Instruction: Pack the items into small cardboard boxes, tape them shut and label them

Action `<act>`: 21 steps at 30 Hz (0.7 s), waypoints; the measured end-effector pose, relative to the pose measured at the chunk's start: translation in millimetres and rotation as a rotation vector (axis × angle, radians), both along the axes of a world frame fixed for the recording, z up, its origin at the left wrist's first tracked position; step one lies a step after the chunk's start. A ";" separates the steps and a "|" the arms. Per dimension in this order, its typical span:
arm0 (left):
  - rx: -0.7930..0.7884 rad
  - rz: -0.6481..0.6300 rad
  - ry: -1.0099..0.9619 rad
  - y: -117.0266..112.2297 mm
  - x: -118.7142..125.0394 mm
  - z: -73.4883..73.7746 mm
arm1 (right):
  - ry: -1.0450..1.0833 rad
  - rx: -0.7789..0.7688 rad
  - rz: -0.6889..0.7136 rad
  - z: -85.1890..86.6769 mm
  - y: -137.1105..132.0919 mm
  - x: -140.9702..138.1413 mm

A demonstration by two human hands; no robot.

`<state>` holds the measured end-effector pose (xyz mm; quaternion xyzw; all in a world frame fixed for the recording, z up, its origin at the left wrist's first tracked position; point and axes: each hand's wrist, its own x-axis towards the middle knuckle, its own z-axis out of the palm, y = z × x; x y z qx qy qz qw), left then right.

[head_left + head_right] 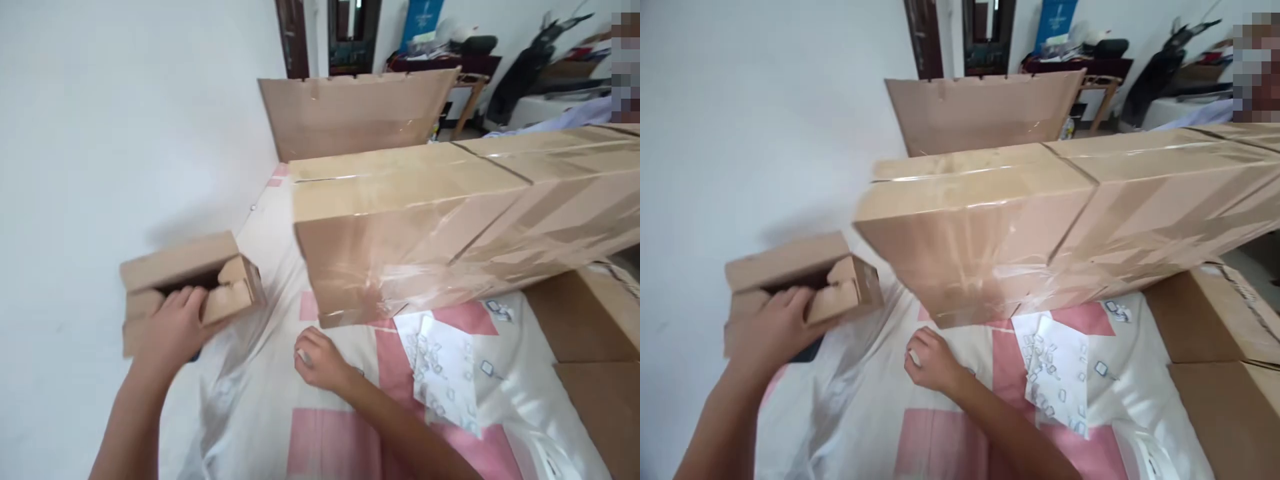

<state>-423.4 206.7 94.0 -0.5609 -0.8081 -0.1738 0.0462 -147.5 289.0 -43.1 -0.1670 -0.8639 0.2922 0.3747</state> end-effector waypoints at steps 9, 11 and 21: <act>0.122 -0.333 0.282 -210.8 51.1 -80.4 | 0.343 0.465 -0.245 176.2 -38.0 85.3; 0.244 -0.418 0.225 -210.8 46.9 -60.9 | 0.342 0.528 -0.315 174.6 -42.7 113.3; 0.102 -0.302 -0.712 83.5 79.0 85.4 | 0.344 0.101 -0.219 98.5 -94.1 138.2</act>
